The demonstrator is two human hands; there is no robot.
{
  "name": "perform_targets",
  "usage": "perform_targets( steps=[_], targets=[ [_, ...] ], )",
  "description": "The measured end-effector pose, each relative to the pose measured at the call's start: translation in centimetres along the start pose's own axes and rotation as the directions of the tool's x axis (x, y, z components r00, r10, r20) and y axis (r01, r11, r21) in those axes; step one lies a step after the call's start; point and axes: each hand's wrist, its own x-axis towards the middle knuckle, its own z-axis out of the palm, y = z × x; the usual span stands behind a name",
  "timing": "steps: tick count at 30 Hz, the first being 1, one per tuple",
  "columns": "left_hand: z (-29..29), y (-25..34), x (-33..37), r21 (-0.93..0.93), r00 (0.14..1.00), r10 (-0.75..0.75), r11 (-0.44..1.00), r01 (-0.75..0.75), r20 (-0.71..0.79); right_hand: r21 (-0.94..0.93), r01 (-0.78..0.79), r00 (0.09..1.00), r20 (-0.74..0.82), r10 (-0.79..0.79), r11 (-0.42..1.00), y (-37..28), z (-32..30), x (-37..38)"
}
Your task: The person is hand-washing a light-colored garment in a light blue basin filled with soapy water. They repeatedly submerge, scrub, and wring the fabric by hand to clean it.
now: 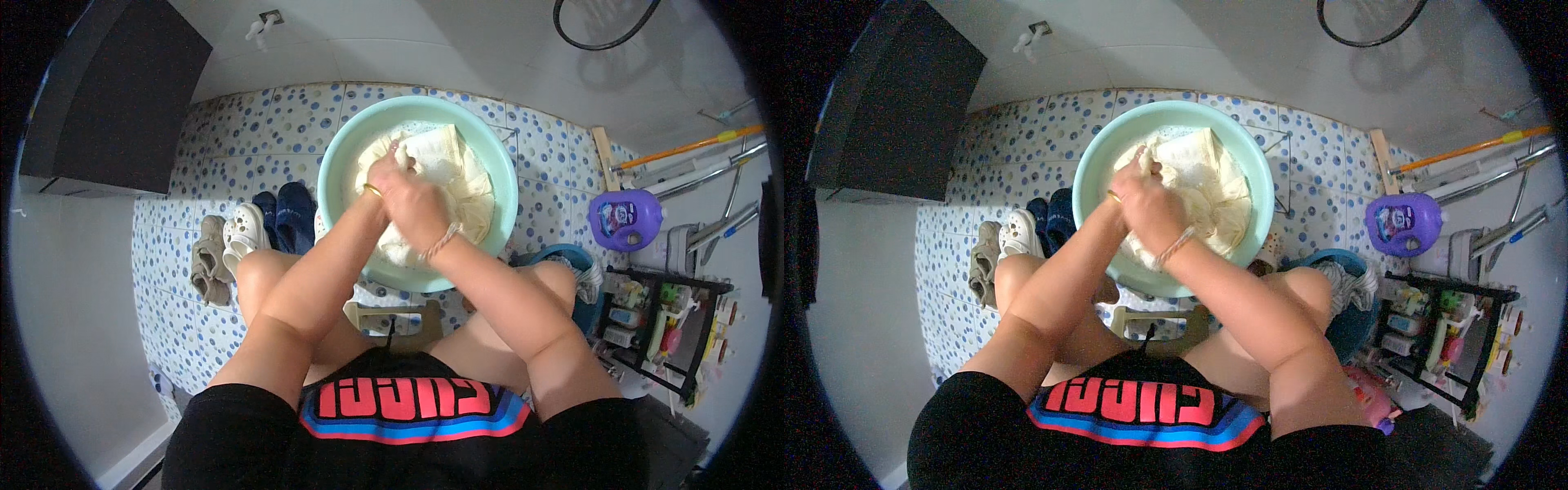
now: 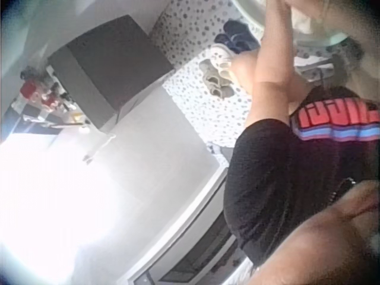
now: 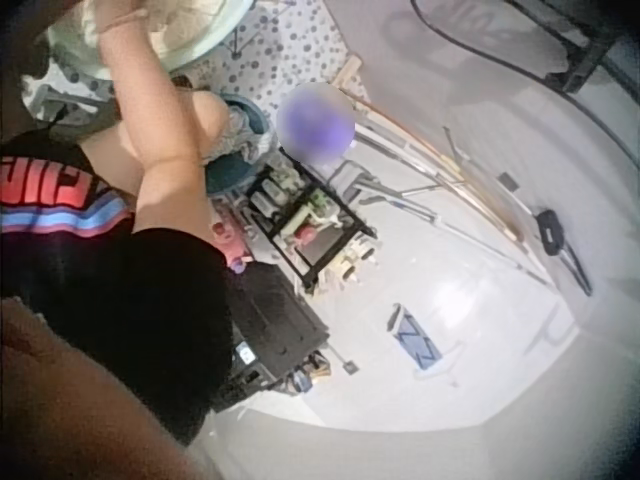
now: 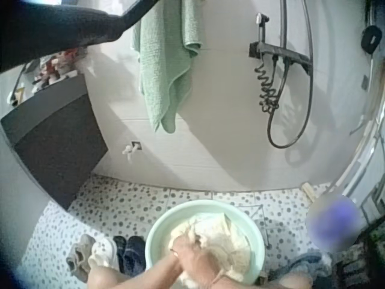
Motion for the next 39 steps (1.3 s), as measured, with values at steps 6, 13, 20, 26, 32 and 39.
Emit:
perform_targets(
  steps=[6, 13, 20, 26, 32, 39],
  targets=[
    [1.4, -1.1, -2.1, -0.068, 0.928, 0.009, 0.998, 0.018, 0.371, -0.061, -0.339, 0.937, -0.111, 0.331, 0.939, 4.1, -3.3, 2.6],
    [1.2, 1.7, -4.5, 0.324, 0.821, 0.084, 0.892, -0.314, 0.565, 0.694, -0.495, 0.837, 0.218, 0.503, 0.523, 5.7, -5.4, 2.5],
    [1.7, 5.5, -7.3, -0.400, 0.746, 0.358, 0.907, -0.133, 0.562, 0.831, -0.477, 0.878, 0.461, 0.126, 0.286, 5.8, -5.5, -0.2],
    [-0.1, 8.5, -8.6, -0.613, 0.663, 0.533, 0.778, -0.139, 0.526, 0.704, -0.578, 0.809, 0.428, 0.402, 0.414, 11.4, -4.7, -2.3],
    [-0.2, 1.2, -4.0, -0.395, 0.944, 0.247, 0.907, -0.146, 0.218, 0.887, -0.391, 0.839, 0.235, 0.491, 0.244, 4.7, -4.6, -0.3],
    [-0.7, -5.2, 2.9, -0.396, 0.733, 0.081, 0.878, 0.267, 0.675, 0.059, -0.202, 0.978, -0.033, 0.204, 0.978, 1.2, -2.2, -0.6]
  ],
)
